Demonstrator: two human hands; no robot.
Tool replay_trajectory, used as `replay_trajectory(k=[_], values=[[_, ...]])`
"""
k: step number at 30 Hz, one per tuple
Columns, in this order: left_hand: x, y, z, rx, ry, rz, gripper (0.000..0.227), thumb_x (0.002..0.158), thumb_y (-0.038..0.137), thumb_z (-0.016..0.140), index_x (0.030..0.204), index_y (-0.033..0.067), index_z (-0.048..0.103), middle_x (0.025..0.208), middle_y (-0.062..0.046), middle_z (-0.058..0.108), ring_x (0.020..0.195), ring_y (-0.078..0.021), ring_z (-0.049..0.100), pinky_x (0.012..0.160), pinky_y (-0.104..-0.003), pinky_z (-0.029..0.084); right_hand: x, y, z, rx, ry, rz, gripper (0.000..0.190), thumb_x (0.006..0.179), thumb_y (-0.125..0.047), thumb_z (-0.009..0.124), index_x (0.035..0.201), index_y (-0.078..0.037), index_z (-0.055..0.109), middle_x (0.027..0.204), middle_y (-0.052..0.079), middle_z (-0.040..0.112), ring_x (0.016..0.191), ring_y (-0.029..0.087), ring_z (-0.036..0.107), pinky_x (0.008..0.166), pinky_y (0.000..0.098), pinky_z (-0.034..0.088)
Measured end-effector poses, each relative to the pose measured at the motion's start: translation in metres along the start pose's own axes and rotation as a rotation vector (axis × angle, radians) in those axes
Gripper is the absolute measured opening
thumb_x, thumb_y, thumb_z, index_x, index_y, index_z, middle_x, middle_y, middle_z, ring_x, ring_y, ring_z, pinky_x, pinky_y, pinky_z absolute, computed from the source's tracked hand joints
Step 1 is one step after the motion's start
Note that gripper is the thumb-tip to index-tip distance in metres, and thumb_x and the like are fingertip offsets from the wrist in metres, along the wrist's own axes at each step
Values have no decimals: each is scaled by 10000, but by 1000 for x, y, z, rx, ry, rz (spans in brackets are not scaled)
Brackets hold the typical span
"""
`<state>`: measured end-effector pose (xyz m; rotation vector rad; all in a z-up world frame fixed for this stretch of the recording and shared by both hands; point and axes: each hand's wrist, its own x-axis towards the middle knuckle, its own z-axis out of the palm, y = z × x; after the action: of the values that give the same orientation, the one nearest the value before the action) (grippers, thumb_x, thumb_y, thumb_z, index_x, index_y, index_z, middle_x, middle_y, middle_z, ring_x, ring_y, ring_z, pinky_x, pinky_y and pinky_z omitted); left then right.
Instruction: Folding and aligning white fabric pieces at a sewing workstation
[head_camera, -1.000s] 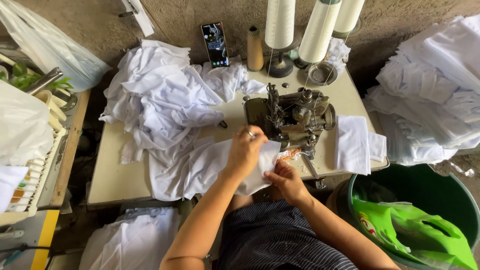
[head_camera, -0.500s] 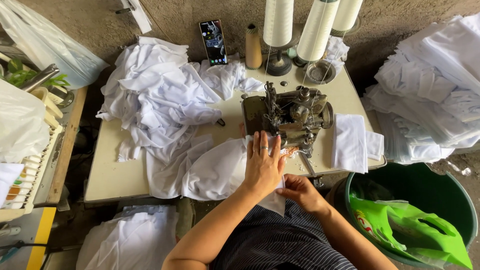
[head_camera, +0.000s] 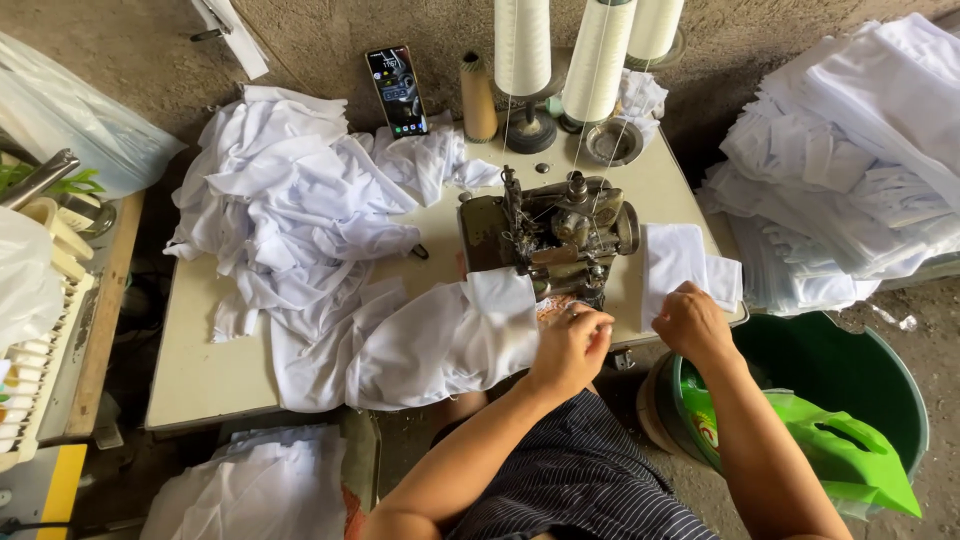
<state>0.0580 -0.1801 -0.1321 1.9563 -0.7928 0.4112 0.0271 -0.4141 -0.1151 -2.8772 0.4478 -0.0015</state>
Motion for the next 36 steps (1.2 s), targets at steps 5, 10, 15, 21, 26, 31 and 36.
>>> replay_trajectory(k=[5, 10, 15, 21, 26, 31, 36], values=[[17, -3, 69, -149, -184, -337, 123, 887, 328, 757, 1007, 325, 727, 807, 116, 738, 750, -93, 734, 638, -241, 575, -1, 15, -13, 240, 10, 87, 295, 754, -367, 780, 898, -110, 802, 1018, 102, 751, 963, 407, 724, 851, 507, 590], [45, -1, 118, -605, -275, -914, 310, 808, 178, 786, 1104, 162, 696, 870, -57, 747, 618, -191, 721, 529, -268, 614, -13, 18, -23, 562, 60, 75, 187, 791, -187, 806, 915, -47, 802, 1042, 145, 763, 1029, 380, 734, 878, 476, 573], [47, 15, 113, -674, -229, -985, 290, 790, 103, 819, 1041, 94, 674, 816, -84, 735, 562, -203, 711, 483, -274, 618, -14, 17, -19, 596, 48, 62, 228, 759, -194, 848, 919, -38, 800, 1070, 146, 755, 1005, 386, 734, 858, 458, 585], [48, 26, 94, -720, -252, -991, 369, 866, 53, 713, 1225, 14, 631, 872, -143, 728, 638, -212, 726, 579, -291, 637, -15, 12, -18, 473, 52, 37, 218, 762, -234, 838, 888, -61, 795, 1079, 75, 758, 933, 340, 758, 818, 410, 616], [52, 26, 85, -702, -247, -962, 550, 781, 29, 810, 1277, -25, 577, 870, -166, 710, 614, -226, 714, 566, -318, 642, -21, 2, -24, 429, 46, -1, 150, 795, -185, 778, 880, -62, 786, 1088, 59, 740, 899, 347, 763, 790, 430, 628], [47, 13, 94, -434, -322, -882, 346, 799, 141, 784, 1097, 100, 615, 849, -65, 738, 699, -200, 735, 606, -325, 632, -23, 9, -10, 450, 130, -74, 181, 838, -178, 728, 926, -20, 736, 1097, 121, 705, 903, 404, 749, 767, 458, 629], [38, 6, 105, -294, -398, -749, 136, 900, 136, 663, 1035, 144, 666, 910, -74, 748, 854, -265, 741, 721, -374, 631, -7, 37, 0, 405, 360, -73, 135, 910, -118, 696, 989, -11, 675, 908, 194, 683, 853, 453, 715, 714, 511, 584]])
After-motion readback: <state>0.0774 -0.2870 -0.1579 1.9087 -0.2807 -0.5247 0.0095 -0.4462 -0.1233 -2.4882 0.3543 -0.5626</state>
